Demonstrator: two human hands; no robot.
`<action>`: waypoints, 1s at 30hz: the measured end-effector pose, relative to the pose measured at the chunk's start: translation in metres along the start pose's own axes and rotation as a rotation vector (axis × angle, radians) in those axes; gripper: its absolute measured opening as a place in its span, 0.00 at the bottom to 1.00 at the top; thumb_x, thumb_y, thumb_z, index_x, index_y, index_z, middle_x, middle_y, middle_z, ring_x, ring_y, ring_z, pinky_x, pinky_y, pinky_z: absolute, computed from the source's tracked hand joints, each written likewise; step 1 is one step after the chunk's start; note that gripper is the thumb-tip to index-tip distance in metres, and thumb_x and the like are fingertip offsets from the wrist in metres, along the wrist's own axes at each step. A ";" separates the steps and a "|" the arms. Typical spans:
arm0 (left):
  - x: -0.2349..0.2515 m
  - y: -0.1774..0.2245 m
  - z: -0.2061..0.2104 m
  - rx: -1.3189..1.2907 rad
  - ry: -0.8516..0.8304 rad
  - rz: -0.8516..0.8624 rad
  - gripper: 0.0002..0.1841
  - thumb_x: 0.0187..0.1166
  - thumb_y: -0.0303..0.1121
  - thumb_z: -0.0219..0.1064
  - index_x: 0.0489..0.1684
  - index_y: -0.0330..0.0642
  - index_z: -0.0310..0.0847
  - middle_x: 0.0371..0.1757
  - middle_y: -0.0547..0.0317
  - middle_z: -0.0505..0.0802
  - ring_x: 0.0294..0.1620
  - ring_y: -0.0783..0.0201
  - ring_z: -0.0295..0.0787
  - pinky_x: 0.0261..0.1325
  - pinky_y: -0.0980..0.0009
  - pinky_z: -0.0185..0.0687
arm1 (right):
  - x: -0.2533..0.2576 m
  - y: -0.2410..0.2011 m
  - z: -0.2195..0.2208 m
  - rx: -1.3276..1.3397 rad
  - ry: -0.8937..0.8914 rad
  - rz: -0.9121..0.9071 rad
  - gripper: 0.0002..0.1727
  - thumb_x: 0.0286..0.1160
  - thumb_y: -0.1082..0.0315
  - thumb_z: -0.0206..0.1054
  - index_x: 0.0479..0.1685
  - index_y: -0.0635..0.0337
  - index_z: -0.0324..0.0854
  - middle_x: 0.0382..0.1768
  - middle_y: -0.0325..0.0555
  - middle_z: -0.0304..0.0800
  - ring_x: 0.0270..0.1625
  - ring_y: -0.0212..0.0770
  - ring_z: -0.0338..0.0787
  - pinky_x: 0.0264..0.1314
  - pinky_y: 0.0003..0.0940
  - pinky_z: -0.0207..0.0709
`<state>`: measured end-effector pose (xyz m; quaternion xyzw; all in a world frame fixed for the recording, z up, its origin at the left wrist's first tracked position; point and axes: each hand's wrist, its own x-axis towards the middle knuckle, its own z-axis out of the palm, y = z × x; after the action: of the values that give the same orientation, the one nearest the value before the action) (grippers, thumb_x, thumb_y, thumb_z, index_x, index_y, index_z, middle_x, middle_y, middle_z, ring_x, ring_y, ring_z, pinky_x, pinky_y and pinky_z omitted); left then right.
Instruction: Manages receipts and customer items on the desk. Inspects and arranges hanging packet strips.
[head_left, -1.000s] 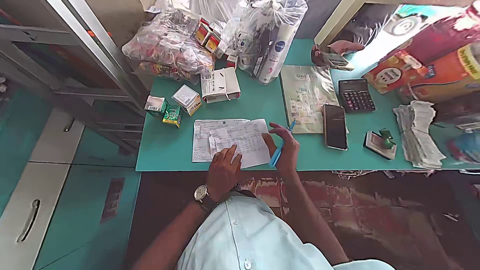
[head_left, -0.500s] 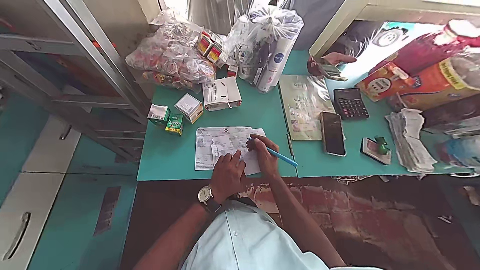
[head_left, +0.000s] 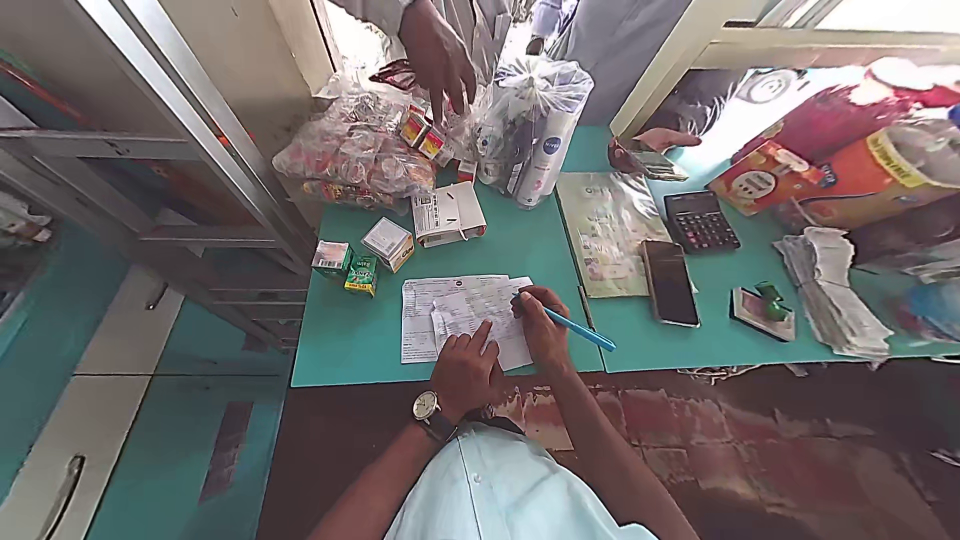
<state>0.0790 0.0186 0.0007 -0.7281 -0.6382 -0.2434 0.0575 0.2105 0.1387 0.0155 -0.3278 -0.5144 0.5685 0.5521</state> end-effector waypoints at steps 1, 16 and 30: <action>-0.001 0.001 0.000 0.010 0.004 0.002 0.14 0.71 0.42 0.63 0.40 0.49 0.95 0.72 0.55 0.90 0.36 0.57 0.91 0.38 0.59 0.82 | -0.001 0.000 0.000 0.008 0.008 0.000 0.08 0.83 0.74 0.58 0.45 0.67 0.83 0.30 0.42 0.90 0.32 0.34 0.89 0.38 0.29 0.86; -0.001 0.000 -0.002 0.040 0.002 0.029 0.16 0.77 0.40 0.59 0.45 0.48 0.95 0.73 0.55 0.89 0.32 0.60 0.90 0.36 0.62 0.80 | -0.001 0.001 0.001 -0.011 -0.014 -0.021 0.07 0.82 0.74 0.60 0.45 0.66 0.84 0.31 0.41 0.91 0.33 0.34 0.90 0.39 0.29 0.86; -0.001 0.002 -0.002 0.047 0.014 -0.002 0.16 0.76 0.40 0.59 0.45 0.48 0.96 0.73 0.59 0.90 0.33 0.60 0.90 0.37 0.61 0.80 | -0.002 0.002 0.000 -0.003 -0.026 -0.030 0.07 0.82 0.74 0.61 0.44 0.65 0.84 0.32 0.42 0.91 0.34 0.35 0.89 0.41 0.30 0.86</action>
<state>0.0802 0.0164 0.0019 -0.7243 -0.6440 -0.2332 0.0788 0.2100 0.1372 0.0137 -0.3135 -0.5275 0.5635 0.5531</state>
